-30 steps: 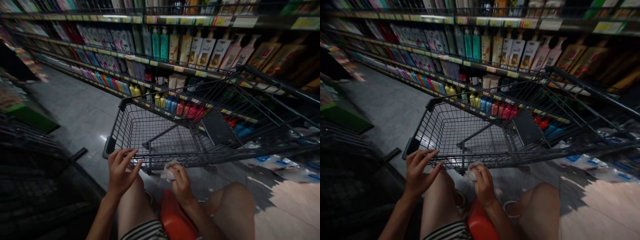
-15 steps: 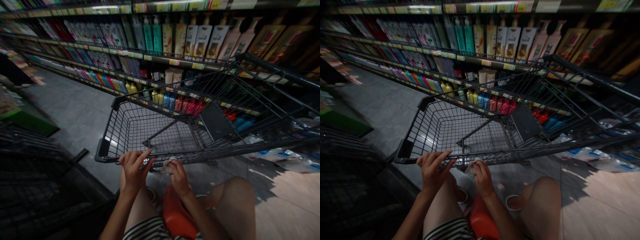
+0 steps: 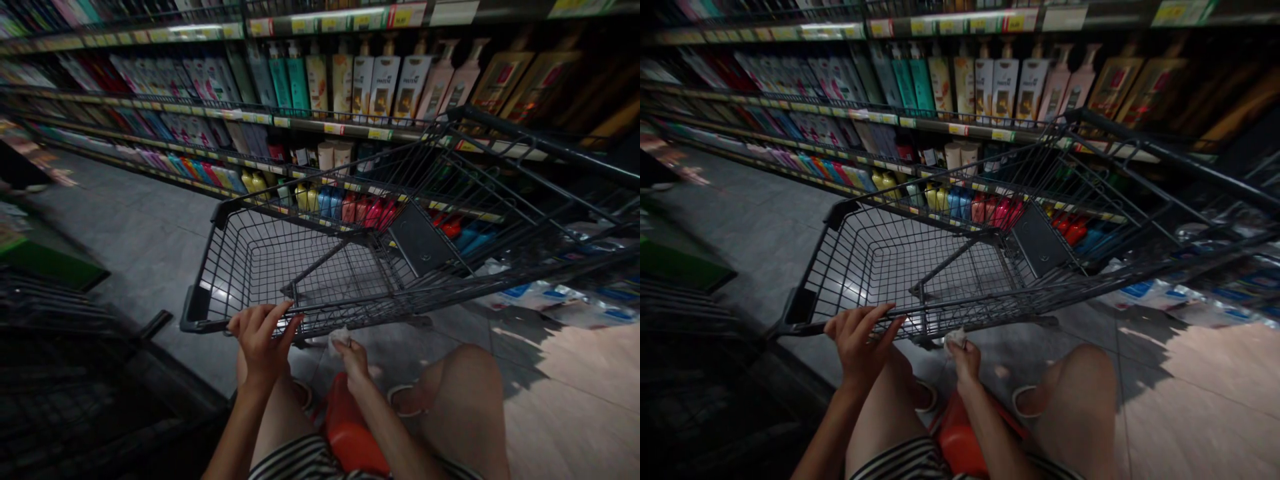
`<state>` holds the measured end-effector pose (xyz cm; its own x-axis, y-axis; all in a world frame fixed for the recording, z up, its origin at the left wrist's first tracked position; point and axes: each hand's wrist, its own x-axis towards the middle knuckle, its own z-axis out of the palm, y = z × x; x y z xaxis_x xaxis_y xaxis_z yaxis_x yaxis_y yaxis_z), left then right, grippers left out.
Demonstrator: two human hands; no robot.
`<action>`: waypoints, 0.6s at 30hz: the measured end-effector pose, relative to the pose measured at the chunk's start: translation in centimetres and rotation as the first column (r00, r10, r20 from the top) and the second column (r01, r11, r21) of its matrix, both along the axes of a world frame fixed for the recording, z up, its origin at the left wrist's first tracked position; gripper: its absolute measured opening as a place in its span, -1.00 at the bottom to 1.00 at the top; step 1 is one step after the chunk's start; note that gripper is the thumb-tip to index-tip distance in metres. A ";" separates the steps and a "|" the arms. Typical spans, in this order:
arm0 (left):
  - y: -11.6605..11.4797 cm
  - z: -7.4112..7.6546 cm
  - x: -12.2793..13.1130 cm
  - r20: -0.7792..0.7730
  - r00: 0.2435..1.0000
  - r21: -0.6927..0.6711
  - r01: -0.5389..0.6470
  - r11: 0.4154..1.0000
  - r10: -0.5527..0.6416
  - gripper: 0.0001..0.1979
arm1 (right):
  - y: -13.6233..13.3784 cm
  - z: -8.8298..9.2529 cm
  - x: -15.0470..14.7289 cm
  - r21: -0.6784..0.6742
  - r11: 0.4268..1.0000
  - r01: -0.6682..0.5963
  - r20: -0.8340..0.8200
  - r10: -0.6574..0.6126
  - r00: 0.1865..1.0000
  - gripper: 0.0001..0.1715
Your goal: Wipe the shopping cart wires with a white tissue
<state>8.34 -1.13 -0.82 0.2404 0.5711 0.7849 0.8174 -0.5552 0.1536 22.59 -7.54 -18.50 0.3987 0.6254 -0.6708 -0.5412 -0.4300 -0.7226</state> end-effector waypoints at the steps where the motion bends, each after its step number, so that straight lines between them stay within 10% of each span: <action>1: 0.0 0.0 0.0 0.003 1.000 -0.006 -0.004 1.000 0.004 -0.87 | 0.7 0.1 -0.4 -0.034 0.998 0.045 -0.103 -0.048 0.994 -0.78; 9: 0.0 -0.1 0.1 0.011 1.000 -0.016 -0.028 0.999 0.028 -0.89 | 3.4 2.1 -1.2 -0.084 0.989 0.122 -0.567 -0.148 0.811 -0.74; 18: 0.1 -0.3 0.0 0.032 0.999 -0.024 -0.018 1.000 0.019 -0.87 | 2.7 6.6 0.1 0.151 0.969 0.194 -0.486 -0.098 0.868 -0.72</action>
